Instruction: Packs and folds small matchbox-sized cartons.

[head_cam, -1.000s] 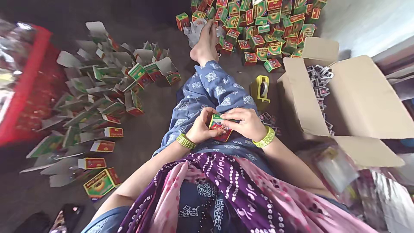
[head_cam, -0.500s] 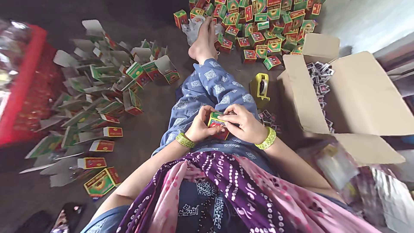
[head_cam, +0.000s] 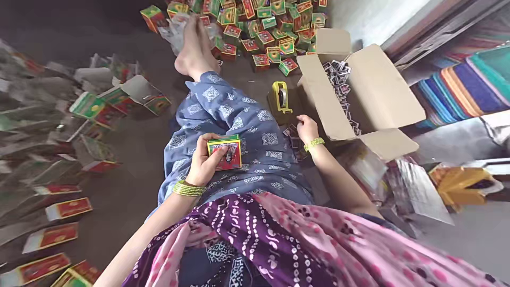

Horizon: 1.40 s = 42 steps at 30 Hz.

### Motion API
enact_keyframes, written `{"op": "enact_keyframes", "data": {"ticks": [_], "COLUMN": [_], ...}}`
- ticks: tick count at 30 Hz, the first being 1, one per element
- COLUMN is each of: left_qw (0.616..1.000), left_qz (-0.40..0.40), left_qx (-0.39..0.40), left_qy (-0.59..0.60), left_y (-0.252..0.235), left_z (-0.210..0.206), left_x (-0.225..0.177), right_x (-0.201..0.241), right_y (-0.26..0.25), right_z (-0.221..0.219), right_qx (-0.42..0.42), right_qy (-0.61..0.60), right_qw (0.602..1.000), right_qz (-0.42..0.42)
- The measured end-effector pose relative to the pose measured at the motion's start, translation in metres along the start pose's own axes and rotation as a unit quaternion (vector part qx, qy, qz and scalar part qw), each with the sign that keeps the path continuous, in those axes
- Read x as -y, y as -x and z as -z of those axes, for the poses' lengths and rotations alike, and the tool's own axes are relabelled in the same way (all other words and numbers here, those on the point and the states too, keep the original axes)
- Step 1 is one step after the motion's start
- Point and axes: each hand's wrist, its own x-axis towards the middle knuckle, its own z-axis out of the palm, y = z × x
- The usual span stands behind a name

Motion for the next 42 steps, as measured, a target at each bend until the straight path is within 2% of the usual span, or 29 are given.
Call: {"op": "enact_keyframes", "data": {"ticks": [3,5,9,14,17,19,21,23,24,28,30,32,36,39,42], "left_qw": [1.000,1.000,0.999,0.997,0.996,0.995,0.994,0.991,0.988,0.984,0.984,0.985,0.986,0.989,0.993], "left_qz": [-0.007,-0.015,-0.036,-0.065,-0.078,-0.086,-0.096,-0.119,-0.134,-0.154,-0.151,-0.150,-0.147,-0.127,-0.099], "left_qx": [0.005,0.013,0.015,0.017,-0.006,-0.021,-0.029,-0.030,-0.030,-0.026,-0.025,-0.023,-0.020,-0.012,-0.006], "left_qy": [-0.005,-0.009,-0.020,-0.038,-0.047,-0.049,-0.050,-0.060,-0.071,-0.090,-0.088,-0.083,-0.076,-0.070,-0.060], "left_y": [-0.001,-0.001,-0.002,-0.004,-0.004,-0.003,-0.003,-0.004,-0.005,-0.004,-0.003,-0.001,-0.001,-0.001,-0.002], "left_z": [-0.002,-0.002,-0.001,-0.003,-0.003,-0.001,-0.002,-0.004,-0.004,-0.003,-0.001,0.000,0.003,0.002,0.000], "left_x": [0.000,0.001,0.003,0.007,0.007,0.008,0.005,0.005,0.006,0.007,0.006,0.005,0.005,0.007,0.004], "right_x": [-0.041,-0.060,-0.074,-0.068,-0.031,-0.008,0.006,0.027,0.044,0.113,0.134,0.141,0.128,0.103,0.081], "right_y": [-0.023,-0.033,-0.041,-0.037,-0.019,-0.007,0.004,0.021,0.033,0.079,0.091,0.091,0.071,0.053,0.038], "right_z": [-0.004,-0.012,-0.024,-0.024,0.002,0.015,0.015,0.014,0.016,0.022,0.019,0.014,0.017,0.032,0.043], "right_qx": [0.104,0.154,0.194,0.130,0.113,0.071,-0.026,-0.120,-0.133,-0.044,-0.001,0.010,-0.006,-0.036,0.028], "right_qy": [0.112,0.131,0.151,0.149,0.160,0.145,0.069,-0.061,-0.122,-0.284,-0.307,-0.305,-0.236,-0.036,0.154], "right_qw": [0.982,0.973,0.965,0.974,0.975,0.985,0.997,0.979,0.964,0.899,0.885,0.887,0.925,0.966,0.976], "right_qz": [-0.111,-0.114,-0.087,-0.108,-0.102,-0.062,0.032,0.150,0.197,0.329,0.351,0.347,0.297,0.254,0.151]}}
